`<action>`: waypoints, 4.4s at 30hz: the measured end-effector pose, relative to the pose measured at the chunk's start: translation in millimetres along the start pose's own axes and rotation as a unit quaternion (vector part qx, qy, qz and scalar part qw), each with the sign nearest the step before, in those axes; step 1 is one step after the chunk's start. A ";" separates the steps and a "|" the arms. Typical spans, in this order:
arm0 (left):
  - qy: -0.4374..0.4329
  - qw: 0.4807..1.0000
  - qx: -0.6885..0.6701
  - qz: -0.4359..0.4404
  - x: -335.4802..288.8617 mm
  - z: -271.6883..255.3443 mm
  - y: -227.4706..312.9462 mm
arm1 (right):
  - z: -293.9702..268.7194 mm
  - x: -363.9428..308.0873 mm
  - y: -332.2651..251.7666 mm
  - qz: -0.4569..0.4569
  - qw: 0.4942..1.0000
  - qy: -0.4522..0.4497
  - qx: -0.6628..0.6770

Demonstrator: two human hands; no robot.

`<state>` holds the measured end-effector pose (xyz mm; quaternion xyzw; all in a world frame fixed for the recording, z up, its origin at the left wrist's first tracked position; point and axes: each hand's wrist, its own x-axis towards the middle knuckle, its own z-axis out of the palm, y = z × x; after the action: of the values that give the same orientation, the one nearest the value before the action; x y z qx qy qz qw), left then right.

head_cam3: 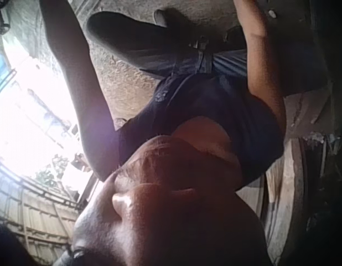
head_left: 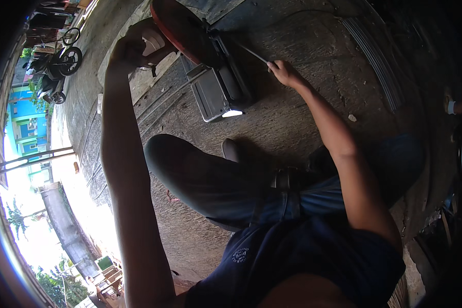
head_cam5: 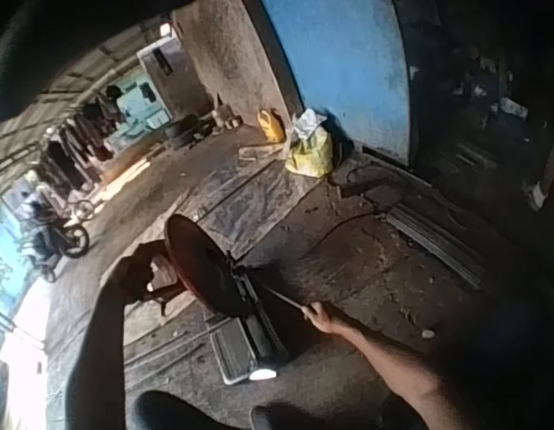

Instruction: Using a bench-mounted circular saw to cut thin metal rods to length.

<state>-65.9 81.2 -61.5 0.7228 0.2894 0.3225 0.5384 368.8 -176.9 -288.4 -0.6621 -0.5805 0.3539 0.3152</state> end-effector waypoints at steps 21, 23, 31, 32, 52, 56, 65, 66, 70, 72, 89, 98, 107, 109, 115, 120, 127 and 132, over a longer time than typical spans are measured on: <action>0.007 0.995 0.103 -0.002 5.8 -4.4 -1.9 | 50.2 -16.6 -3.6 0.050 0.998 -0.028 -0.011; -0.020 0.984 0.174 0.040 6.6 -3.4 -4.8 | 54.3 -20.3 -5.1 0.060 0.998 -0.022 -0.015; 0.063 0.995 0.053 -0.050 10.2 -17.4 -0.6 | 73.5 -18.8 -21.0 0.064 0.997 -0.008 -0.031; 0.047 0.996 0.068 -0.027 11.7 -17.2 -0.7 | 77.7 -18.9 -19.8 0.039 0.998 0.019 -0.045; 0.053 0.989 0.136 -0.014 10.6 0.6 2.3 | 87.4 -16.9 -7.2 -0.047 0.989 0.120 -0.074; 0.037 0.989 0.146 0.003 5.2 -3.0 3.2 | 84.9 -18.4 -9.4 -0.045 0.994 0.074 -0.074; -0.024 0.997 0.071 -0.008 4.5 -13.0 -0.2 | 88.1 -20.4 0.0 -0.083 0.987 0.119 -0.070; -0.004 0.996 0.084 -0.028 3.9 -14.5 -0.1 | 88.5 -21.0 -0.9 -0.087 0.987 0.121 -0.063; -0.013 0.998 0.050 -0.042 0.1 -21.0 11.7 | 90.6 -18.5 -9.3 -0.106 0.984 0.125 -0.068; -0.071 0.994 -0.075 -0.047 6.3 7.7 1.5 | 83.4 -23.9 8.8 -0.099 0.981 0.143 -0.080; 0.028 0.990 0.046 -0.129 7.9 21.7 23.1 | 78.2 -21.9 5.0 -0.117 0.976 0.145 -0.114; -0.039 0.942 0.330 -0.046 4.5 23.8 44.2 | 74.8 -24.6 -7.9 -0.120 0.980 0.126 -0.098; 0.046 0.988 0.082 -0.123 -7.1 28.7 49.9 | 78.0 -24.6 -7.3 -0.151 0.971 0.150 -0.107; 0.042 0.997 0.042 -0.044 -10.9 20.0 52.3 | 79.9 -23.7 -13.7 -0.170 0.965 0.166 -0.112; 0.048 0.973 0.179 -0.137 4.9 55.9 53.6 | 69.4 -29.8 5.4 -0.122 0.979 0.122 -0.106; 0.024 0.966 0.230 -0.115 -3.5 48.2 60.4 | 48.1 -21.2 -2.3 -0.071 0.993 -0.062 0.068; 0.054 0.970 0.100 -0.215 6.2 74.5 68.2 | 29.3 -16.7 27.8 -0.017 0.991 -0.077 0.109; 0.019 0.973 0.159 -0.166 0.3 49.9 60.9 | 48.7 -15.4 21.1 -0.028 0.995 -0.058 0.075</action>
<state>-22.6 36.5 -13.3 0.7344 0.4632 0.1923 0.4573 338.4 -194.6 -331.1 -0.5979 -0.5881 0.4257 0.3397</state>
